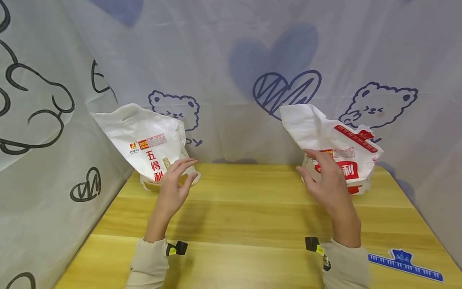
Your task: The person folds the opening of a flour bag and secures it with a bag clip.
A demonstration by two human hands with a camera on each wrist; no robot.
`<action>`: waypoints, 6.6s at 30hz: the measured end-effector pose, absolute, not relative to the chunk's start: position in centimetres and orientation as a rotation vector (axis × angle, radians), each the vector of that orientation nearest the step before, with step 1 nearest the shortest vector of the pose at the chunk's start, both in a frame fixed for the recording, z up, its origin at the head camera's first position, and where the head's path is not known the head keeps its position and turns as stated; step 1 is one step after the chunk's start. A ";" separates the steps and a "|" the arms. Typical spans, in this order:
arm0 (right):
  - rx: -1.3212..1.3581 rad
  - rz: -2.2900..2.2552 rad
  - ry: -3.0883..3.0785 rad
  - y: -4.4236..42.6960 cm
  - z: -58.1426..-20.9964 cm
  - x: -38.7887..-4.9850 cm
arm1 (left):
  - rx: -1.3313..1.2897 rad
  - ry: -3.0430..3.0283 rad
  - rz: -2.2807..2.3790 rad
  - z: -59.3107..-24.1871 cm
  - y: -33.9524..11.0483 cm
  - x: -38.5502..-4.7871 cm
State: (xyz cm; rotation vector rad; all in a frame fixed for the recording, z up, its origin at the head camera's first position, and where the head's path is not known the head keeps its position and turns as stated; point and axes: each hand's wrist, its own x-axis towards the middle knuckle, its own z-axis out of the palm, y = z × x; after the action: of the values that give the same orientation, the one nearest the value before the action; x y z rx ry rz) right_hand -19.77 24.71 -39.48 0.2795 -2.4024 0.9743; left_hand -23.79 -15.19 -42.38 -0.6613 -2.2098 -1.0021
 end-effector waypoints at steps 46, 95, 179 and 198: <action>0.907 0.903 -2.265 3.4 -43.3 -25.6 | -0.298 -2.205 -0.861 -42.8 -25.5 -23.5; 1.144 0.384 -2.468 -9.8 -44.2 -31.0 | -0.562 -2.304 -0.452 -46.1 -30.9 -27.9; 0.960 0.422 -2.131 -3.9 -46.7 -29.4 | -0.610 -2.150 -0.449 -47.1 -24.1 -26.6; 0.895 0.411 -2.165 0.4 -47.2 -27.5 | -0.665 -2.160 -0.487 -47.0 -19.8 -25.3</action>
State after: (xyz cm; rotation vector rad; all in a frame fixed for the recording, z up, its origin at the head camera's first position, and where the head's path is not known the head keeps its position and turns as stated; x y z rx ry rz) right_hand -27.54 0.38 -47.20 0.8954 -2.1652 0.4109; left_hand -25.34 -19.80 -46.99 -0.6648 -2.1603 -0.4869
